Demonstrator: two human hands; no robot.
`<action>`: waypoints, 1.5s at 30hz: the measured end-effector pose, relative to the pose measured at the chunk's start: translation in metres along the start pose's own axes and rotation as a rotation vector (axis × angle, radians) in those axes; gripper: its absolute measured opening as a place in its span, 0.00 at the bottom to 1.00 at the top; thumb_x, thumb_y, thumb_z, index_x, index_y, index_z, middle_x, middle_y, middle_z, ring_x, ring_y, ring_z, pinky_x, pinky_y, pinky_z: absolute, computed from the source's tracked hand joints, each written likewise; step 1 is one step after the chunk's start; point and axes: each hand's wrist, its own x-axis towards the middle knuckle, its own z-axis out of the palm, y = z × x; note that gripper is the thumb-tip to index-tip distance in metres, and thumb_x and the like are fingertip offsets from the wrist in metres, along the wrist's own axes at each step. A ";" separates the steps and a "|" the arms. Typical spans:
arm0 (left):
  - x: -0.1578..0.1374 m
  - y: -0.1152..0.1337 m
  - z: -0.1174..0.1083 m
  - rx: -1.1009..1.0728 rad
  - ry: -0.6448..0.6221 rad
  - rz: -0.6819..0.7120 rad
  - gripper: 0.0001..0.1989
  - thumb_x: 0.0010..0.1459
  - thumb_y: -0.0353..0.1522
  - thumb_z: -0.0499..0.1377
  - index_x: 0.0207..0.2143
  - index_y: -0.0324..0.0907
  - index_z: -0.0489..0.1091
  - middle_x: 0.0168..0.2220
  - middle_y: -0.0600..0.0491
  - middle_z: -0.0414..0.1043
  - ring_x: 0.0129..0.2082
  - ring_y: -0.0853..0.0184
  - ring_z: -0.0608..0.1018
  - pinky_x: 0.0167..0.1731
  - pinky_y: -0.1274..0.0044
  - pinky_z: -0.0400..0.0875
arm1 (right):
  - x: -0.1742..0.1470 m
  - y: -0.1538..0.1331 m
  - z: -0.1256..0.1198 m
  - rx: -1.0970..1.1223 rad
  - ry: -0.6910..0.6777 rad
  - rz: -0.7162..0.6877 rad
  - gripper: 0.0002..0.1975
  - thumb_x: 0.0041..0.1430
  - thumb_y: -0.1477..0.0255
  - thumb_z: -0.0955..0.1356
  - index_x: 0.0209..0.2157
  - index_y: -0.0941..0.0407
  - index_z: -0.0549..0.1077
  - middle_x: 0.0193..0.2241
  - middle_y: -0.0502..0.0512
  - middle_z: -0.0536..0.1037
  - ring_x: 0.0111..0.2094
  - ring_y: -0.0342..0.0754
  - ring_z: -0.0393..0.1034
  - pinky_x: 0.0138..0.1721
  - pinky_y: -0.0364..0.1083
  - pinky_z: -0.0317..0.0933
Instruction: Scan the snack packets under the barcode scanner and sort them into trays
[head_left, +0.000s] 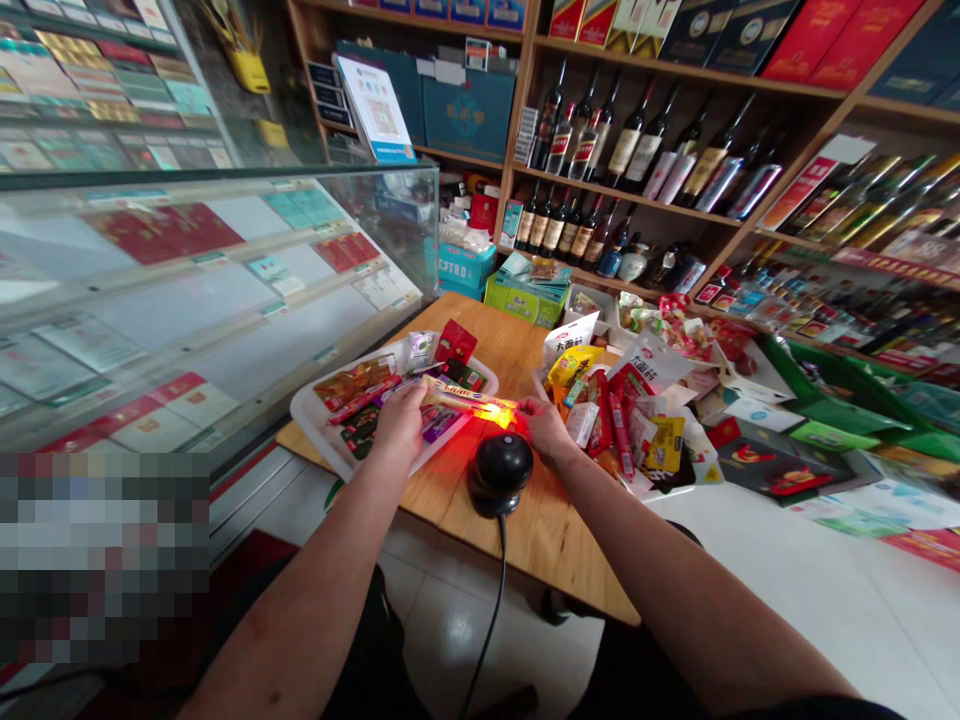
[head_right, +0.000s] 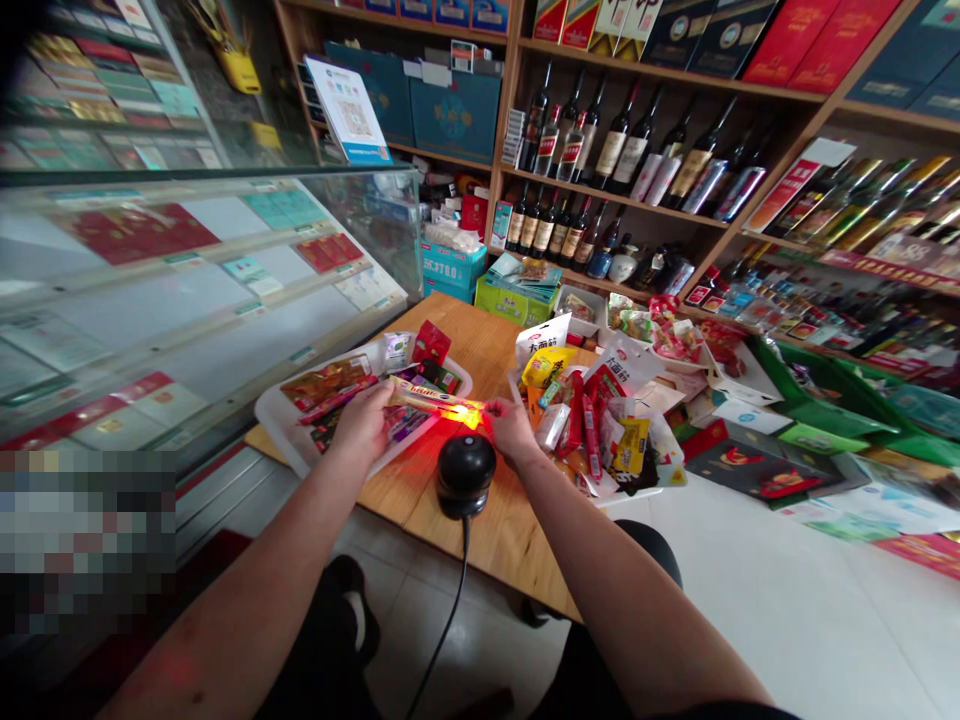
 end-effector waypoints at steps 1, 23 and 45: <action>-0.001 0.001 0.000 -0.007 -0.005 0.003 0.21 0.48 0.46 0.69 0.35 0.38 0.77 0.35 0.49 0.80 0.34 0.64 0.80 0.36 0.74 0.74 | 0.000 0.001 0.001 -0.009 0.006 -0.007 0.11 0.50 0.63 0.68 0.32 0.57 0.74 0.28 0.51 0.76 0.28 0.44 0.65 0.29 0.42 0.59; -0.005 0.007 0.005 0.105 -0.122 0.099 0.15 0.51 0.42 0.68 0.34 0.39 0.78 0.33 0.50 0.79 0.32 0.66 0.77 0.36 0.76 0.70 | 0.003 -0.014 -0.021 0.171 0.067 0.051 0.14 0.47 0.60 0.72 0.28 0.56 0.71 0.24 0.49 0.74 0.24 0.42 0.64 0.27 0.42 0.58; -0.082 0.028 0.065 0.701 -0.315 0.597 0.07 0.63 0.36 0.61 0.38 0.43 0.76 0.36 0.51 0.76 0.36 0.65 0.76 0.39 0.74 0.72 | -0.128 -0.034 -0.111 -0.251 0.379 -0.093 0.07 0.60 0.67 0.69 0.31 0.54 0.77 0.27 0.50 0.77 0.29 0.46 0.70 0.33 0.44 0.62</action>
